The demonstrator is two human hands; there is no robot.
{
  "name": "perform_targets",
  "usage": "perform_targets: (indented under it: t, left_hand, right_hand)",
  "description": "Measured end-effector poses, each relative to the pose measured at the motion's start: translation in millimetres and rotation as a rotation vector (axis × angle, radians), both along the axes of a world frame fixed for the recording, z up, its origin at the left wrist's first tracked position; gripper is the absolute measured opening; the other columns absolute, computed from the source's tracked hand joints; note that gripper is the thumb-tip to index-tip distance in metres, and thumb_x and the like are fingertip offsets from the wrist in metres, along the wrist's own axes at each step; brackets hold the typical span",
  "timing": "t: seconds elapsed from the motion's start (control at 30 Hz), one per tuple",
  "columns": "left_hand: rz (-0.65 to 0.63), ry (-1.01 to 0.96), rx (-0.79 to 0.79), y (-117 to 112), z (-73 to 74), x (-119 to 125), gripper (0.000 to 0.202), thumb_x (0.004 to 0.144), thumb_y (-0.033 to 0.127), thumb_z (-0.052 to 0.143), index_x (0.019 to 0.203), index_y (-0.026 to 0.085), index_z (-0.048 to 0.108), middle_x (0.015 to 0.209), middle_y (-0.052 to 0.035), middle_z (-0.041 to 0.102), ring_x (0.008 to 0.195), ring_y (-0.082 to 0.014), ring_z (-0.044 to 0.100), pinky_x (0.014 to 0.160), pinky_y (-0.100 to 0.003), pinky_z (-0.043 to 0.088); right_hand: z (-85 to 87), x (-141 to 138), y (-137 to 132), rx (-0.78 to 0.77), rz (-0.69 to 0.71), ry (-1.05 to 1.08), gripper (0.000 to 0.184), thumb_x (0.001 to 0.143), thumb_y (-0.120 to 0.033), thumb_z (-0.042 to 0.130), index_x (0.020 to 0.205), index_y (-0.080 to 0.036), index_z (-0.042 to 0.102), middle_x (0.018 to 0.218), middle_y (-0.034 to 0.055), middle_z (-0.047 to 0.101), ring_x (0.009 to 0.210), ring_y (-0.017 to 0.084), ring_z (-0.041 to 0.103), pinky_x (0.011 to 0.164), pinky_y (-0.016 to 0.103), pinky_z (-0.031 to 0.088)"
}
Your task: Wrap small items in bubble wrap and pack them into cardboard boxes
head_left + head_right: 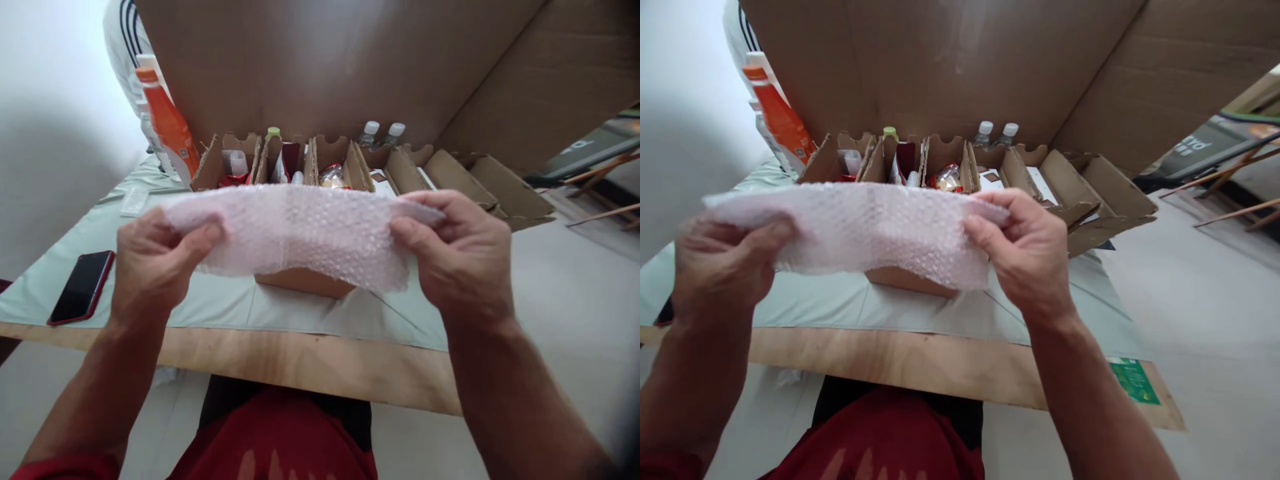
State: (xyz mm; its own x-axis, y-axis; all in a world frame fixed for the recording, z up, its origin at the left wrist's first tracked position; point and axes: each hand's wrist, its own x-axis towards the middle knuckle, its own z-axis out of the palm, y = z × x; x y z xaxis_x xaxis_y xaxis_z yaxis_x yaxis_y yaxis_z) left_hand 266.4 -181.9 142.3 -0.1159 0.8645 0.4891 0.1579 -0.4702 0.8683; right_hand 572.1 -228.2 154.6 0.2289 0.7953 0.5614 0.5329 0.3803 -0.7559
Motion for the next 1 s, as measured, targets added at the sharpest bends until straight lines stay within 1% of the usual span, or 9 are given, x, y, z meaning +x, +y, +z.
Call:
perform_targets:
  t: [0.1,0.2,0.33,0.43,0.53,0.6,0.8,0.9,1.0]
  left_hand:
    - [-0.023,0.319,0.12,36.7,16.0,19.1,0.008,0.08,0.019,0.071,0.083,0.016,0.078,0.072,0.0026,0.071,0.066,-0.0101,0.058,0.063,-0.021,0.048]
    - [-0.064,0.769,0.031,67.4,15.7,37.8,0.011,0.078,0.016,0.062,0.072,0.016,0.071,0.06,0.0027,0.058,0.058,-0.0118,0.049,0.057,-0.025,0.038]
    - [-0.046,1.298,-0.1,84.0,17.9,54.8,0.009,0.077,0.022,0.063,0.075,0.02,0.072,0.064,-0.0018,0.061,0.068,-0.0227,0.061,0.068,-0.033,0.045]
    - [-0.079,1.505,-0.122,87.1,28.8,61.5,0.008,0.077,0.024,0.065,0.071,0.022,0.069,0.067,-0.003,0.062,0.077,-0.0253,0.065,0.076,-0.036,0.05]
    - [-0.156,1.576,-0.073,94.4,32.8,67.0,0.011,0.077,0.022,0.064,0.067,0.02,0.066,0.061,-0.0017,0.058,0.075,-0.0209,0.062,0.077,-0.033,0.05]
    - [-0.189,1.605,-0.023,102.5,26.9,71.8,0.016,0.075,0.022,0.066,0.06,0.02,0.062,0.057,-0.0008,0.053,0.072,-0.021,0.062,0.074,-0.031,0.05]
    - [-0.214,1.557,-0.037,118.6,8.1,81.5,0.039,0.067,0.024,0.08,0.047,0.021,0.047,0.05,0.0018,0.041,0.077,-0.0299,0.069,0.08,-0.039,0.052]
    - [-0.154,1.464,-0.125,108.2,16.6,72.6,0.032,0.065,0.032,0.087,0.056,0.022,0.058,0.052,0.0033,0.039,0.081,-0.0335,0.069,0.086,-0.047,0.052]
    - [-0.049,1.289,-0.019,89.8,24.9,58.8,0.02,0.074,0.036,0.082,0.08,0.02,0.072,0.062,0.002,0.051,0.088,-0.0322,0.069,0.095,-0.054,0.05]
  right_hand:
    - [3.3,20.2,35.1,-0.13,-0.038,-0.165,0.017,0.084,-0.032,0.074,0.1,-0.025,0.076,0.084,0.0015,0.074,0.069,0.016,0.063,0.06,0.029,0.047]
    - [-0.5,33.2,58.2,-0.31,-0.076,-0.493,0.018,0.083,-0.029,0.069,0.097,-0.021,0.076,0.079,0.0032,0.073,0.068,0.019,0.062,0.061,0.031,0.043]
    - [2.5,32.2,65.5,-0.437,-0.149,-0.968,0.021,0.083,-0.032,0.066,0.1,-0.025,0.075,0.079,0.0048,0.074,0.075,0.026,0.066,0.062,0.032,0.037]
    - [12.5,26.4,61.0,-0.435,-0.157,-1.157,0.017,0.085,-0.03,0.064,0.097,-0.025,0.074,0.076,0.0064,0.074,0.075,0.026,0.066,0.061,0.033,0.033]
    - [16.6,26.0,57.7,-0.422,-0.153,-1.218,0.01,0.086,-0.028,0.062,0.088,-0.024,0.07,0.07,0.0056,0.071,0.069,0.024,0.064,0.062,0.033,0.031]
    - [11.2,28.3,60.2,-0.426,-0.154,-1.218,0.008,0.084,-0.027,0.063,0.079,-0.023,0.067,0.064,0.0039,0.067,0.065,0.022,0.063,0.062,0.032,0.031]
    - [-16.2,28.7,79.5,-0.451,0.049,-1.152,0.038,0.07,-0.018,0.078,0.05,-0.023,0.045,0.049,0.0015,0.058,0.061,0.02,0.062,0.061,0.032,0.038]
    - [-8.5,25.9,70.6,-0.454,0.096,-1.014,0.039,0.071,-0.019,0.082,0.053,-0.023,0.048,0.051,0.0002,0.057,0.07,0.021,0.067,0.07,0.034,0.044]
    - [11.4,25.4,47.6,-0.375,0.041,-0.927,0.028,0.073,-0.018,0.082,0.062,-0.022,0.056,0.06,0.0017,0.062,0.075,0.024,0.068,0.078,0.04,0.046]
